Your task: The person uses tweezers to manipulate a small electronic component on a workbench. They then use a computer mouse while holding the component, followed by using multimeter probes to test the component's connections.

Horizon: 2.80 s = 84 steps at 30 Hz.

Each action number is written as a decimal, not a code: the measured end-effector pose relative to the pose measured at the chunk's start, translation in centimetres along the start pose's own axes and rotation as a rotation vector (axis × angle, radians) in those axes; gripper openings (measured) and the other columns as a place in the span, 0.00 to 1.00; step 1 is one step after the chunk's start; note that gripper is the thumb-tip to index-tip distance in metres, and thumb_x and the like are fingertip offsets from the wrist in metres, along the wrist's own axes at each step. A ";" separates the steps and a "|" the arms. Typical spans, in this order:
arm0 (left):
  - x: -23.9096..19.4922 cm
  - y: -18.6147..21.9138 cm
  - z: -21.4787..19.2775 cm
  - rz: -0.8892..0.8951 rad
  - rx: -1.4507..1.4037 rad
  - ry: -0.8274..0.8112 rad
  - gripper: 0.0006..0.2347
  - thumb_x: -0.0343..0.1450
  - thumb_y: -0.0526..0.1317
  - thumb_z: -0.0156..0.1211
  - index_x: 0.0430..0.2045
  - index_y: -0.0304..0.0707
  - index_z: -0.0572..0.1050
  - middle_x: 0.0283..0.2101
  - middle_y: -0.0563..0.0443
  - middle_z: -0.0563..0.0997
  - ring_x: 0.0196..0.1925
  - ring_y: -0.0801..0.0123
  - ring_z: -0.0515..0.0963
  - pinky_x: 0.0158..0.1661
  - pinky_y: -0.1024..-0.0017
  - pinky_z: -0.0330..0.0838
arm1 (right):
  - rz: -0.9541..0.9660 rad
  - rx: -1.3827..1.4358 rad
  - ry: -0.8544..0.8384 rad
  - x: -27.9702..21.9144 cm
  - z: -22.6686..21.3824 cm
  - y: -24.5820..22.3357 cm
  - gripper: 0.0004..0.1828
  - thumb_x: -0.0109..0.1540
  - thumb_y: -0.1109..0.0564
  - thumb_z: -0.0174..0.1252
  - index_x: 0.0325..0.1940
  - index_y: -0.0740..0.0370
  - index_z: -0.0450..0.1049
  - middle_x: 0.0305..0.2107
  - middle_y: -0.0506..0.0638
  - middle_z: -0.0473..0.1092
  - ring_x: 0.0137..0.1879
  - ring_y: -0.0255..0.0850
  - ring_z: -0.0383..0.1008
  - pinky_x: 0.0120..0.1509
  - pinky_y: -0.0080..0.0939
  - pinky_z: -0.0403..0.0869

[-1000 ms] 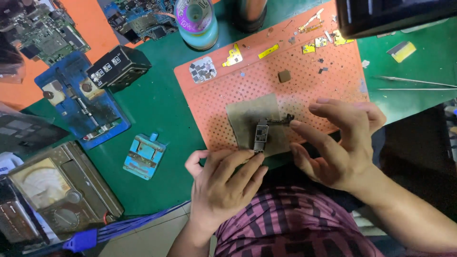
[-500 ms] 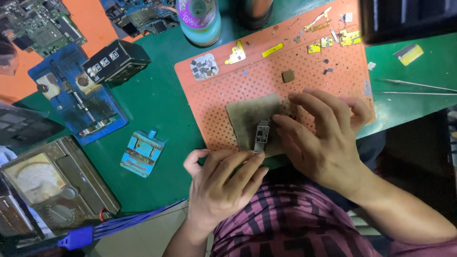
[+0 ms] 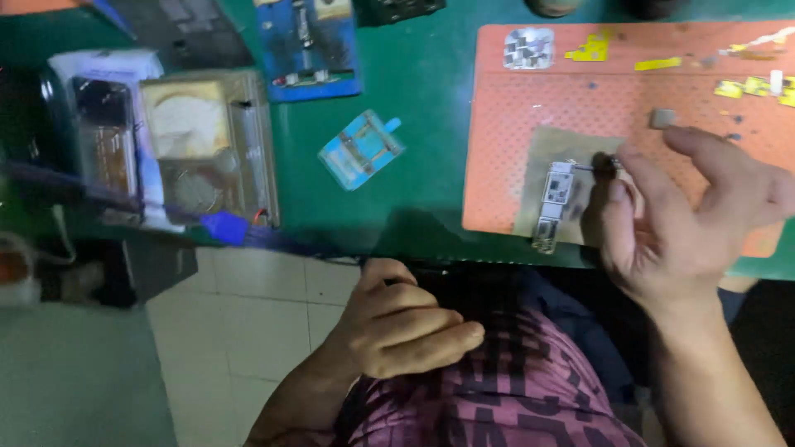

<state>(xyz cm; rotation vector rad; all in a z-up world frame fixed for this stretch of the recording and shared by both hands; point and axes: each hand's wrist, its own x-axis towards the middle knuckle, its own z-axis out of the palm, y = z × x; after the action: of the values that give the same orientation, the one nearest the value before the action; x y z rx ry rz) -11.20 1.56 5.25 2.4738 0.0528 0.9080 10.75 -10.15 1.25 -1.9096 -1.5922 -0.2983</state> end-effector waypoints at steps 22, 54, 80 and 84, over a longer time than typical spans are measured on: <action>-6.2 -3.3 -11.8 -0.741 0.480 0.709 0.14 0.69 0.46 0.47 0.44 0.43 0.57 0.46 0.51 0.63 0.43 0.69 0.66 0.43 0.72 0.57 | -0.100 -0.042 0.107 -1.9 -0.4 -1.2 0.10 0.67 0.68 0.54 0.46 0.84 0.74 0.49 0.72 0.63 0.53 0.62 0.66 0.57 0.53 0.67; -10.5 0.7 -18.4 -0.748 0.195 0.636 0.06 0.72 0.26 0.38 0.34 0.36 0.53 0.36 0.42 0.62 0.23 0.67 0.66 0.22 0.76 0.64 | -0.046 0.050 0.142 -2.0 -0.3 -1.6 0.10 0.66 0.71 0.55 0.49 0.85 0.72 0.49 0.74 0.62 0.55 0.62 0.65 0.58 0.54 0.67; -8.6 1.8 -6.0 -0.867 -0.016 -0.208 0.02 0.59 0.36 0.55 0.15 0.43 0.73 0.24 0.54 0.72 0.29 0.70 0.72 0.36 0.75 0.63 | 0.005 0.059 0.326 -1.0 -1.4 -1.2 0.05 0.58 0.65 0.50 0.34 0.68 0.71 0.36 0.61 0.62 0.40 0.53 0.64 0.47 0.48 0.58; -5.7 2.3 -2.5 -0.989 -0.404 -0.494 0.07 0.62 0.39 0.51 0.18 0.40 0.77 0.25 0.57 0.74 0.27 0.76 0.75 0.33 0.81 0.65 | -0.023 0.241 0.434 -3.1 -1.5 -2.6 0.06 0.58 0.60 0.46 0.31 0.67 0.67 0.30 0.60 0.63 0.34 0.50 0.64 0.41 0.47 0.60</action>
<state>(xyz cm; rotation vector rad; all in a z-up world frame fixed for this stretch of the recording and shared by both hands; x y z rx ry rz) -17.47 -0.50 4.60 1.8452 0.7560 -0.1124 7.86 -13.34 1.59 -1.5202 -1.2949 -0.4718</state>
